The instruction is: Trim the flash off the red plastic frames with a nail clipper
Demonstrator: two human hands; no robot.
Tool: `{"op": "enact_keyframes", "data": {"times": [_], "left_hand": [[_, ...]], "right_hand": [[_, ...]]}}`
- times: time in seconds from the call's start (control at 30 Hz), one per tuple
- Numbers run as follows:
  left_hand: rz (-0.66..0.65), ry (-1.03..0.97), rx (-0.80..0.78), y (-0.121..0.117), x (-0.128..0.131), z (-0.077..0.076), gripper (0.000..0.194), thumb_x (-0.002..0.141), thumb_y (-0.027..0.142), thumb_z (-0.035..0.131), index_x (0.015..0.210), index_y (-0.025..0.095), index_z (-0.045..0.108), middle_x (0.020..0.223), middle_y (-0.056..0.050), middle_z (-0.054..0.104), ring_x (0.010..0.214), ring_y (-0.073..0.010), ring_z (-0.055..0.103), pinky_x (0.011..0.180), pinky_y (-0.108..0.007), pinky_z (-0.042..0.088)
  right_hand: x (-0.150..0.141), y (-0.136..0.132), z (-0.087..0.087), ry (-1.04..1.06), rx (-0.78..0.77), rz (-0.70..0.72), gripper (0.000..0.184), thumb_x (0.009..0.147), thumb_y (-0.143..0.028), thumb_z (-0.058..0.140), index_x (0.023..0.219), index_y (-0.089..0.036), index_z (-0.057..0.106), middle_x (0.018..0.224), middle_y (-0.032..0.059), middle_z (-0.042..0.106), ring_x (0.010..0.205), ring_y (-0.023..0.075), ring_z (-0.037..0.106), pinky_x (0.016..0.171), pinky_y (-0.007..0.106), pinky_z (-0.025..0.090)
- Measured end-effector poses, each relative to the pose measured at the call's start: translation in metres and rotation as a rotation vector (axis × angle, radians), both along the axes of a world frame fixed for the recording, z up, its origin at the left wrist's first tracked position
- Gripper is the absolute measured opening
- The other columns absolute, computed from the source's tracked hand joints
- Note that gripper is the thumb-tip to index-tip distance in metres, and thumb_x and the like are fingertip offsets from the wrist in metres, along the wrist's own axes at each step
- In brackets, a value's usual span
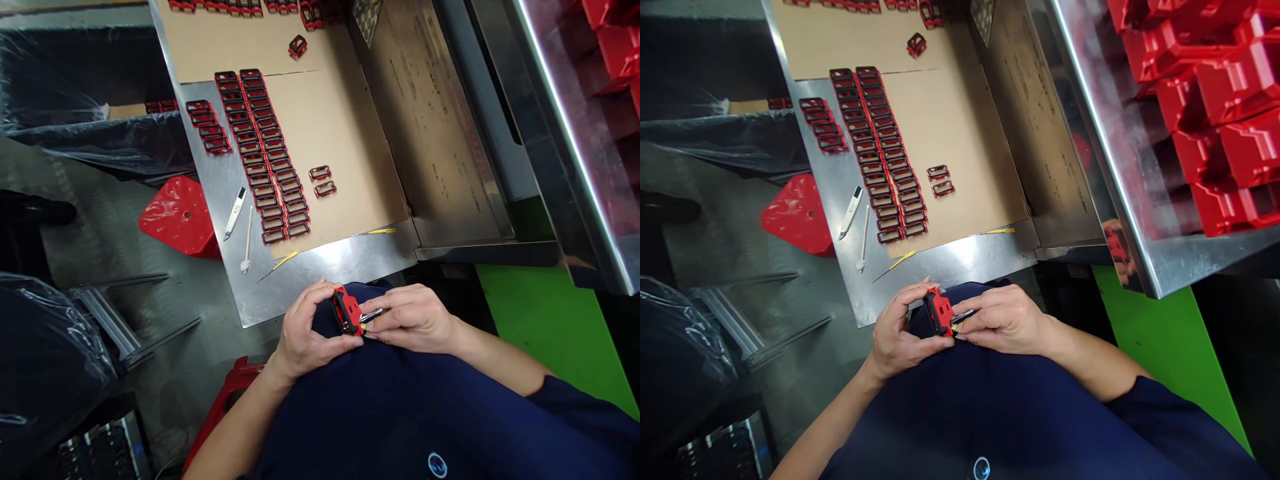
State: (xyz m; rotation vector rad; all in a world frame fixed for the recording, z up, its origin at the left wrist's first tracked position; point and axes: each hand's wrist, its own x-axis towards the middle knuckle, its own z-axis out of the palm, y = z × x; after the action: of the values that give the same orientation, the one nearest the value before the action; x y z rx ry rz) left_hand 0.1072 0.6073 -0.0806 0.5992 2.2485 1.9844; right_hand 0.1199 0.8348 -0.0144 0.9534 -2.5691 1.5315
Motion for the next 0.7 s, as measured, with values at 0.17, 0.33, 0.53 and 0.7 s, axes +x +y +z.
{"op": "enact_keyframes", "data": {"times": [0.17, 0.33, 0.53, 0.7], "left_hand": [[0.007, 0.048, -0.052, -0.003, 0.002, -0.002, 0.071, 0.062, 0.052, 0.093, 0.119, 0.021, 0.063, 0.108, -0.011, 0.077, 0.107, -0.032, 0.073, 0.11, -0.055, 0.051], [0.004, 0.073, -0.082, -0.005, 0.003, 0.001, 0.07, 0.064, 0.051, 0.092, 0.12, 0.021, 0.063, 0.107, -0.01, 0.077, 0.103, -0.0314, 0.074, 0.111, -0.056, 0.05], [0.035, 0.079, -0.101, -0.005, 0.008, 0.002, 0.072, 0.063, 0.053, 0.091, 0.12, 0.02, 0.062, 0.107, -0.011, 0.077, 0.104, -0.0312, 0.074, 0.112, -0.057, 0.05], [0.069, 0.108, -0.183, -0.004, 0.015, 0.0, 0.079, 0.065, 0.053, 0.091, 0.128, 0.017, 0.059, 0.11, -0.012, 0.076, 0.109, -0.0321, 0.073, 0.108, -0.053, 0.054]], "right_hand": [[-0.001, 0.001, 0.002, -0.03, 0.01, 0.024, 0.003, 0.092, -0.016, 0.073, 0.095, -0.015, 0.073, 0.108, 0.0084, 0.075, 0.09, 0.0139, 0.076, 0.074, 0.018, 0.06], [-0.001, 0.001, 0.002, -0.018, 0.048, 0.047, 0.004, 0.094, -0.016, 0.07, 0.096, -0.015, 0.073, 0.107, 0.0074, 0.076, 0.091, 0.0145, 0.075, 0.074, 0.019, 0.06], [-0.001, 0.002, 0.004, 0.048, 0.094, 0.077, 0.008, 0.099, -0.019, 0.065, 0.099, -0.015, 0.072, 0.106, 0.0064, 0.076, 0.082, 0.0129, 0.074, 0.065, 0.022, 0.054], [-0.003, 0.002, 0.005, 0.073, 0.082, 0.125, 0.013, 0.102, -0.019, 0.059, 0.1, -0.014, 0.071, 0.104, 0.0075, 0.076, 0.081, 0.0123, 0.073, 0.064, 0.024, 0.052]]}}
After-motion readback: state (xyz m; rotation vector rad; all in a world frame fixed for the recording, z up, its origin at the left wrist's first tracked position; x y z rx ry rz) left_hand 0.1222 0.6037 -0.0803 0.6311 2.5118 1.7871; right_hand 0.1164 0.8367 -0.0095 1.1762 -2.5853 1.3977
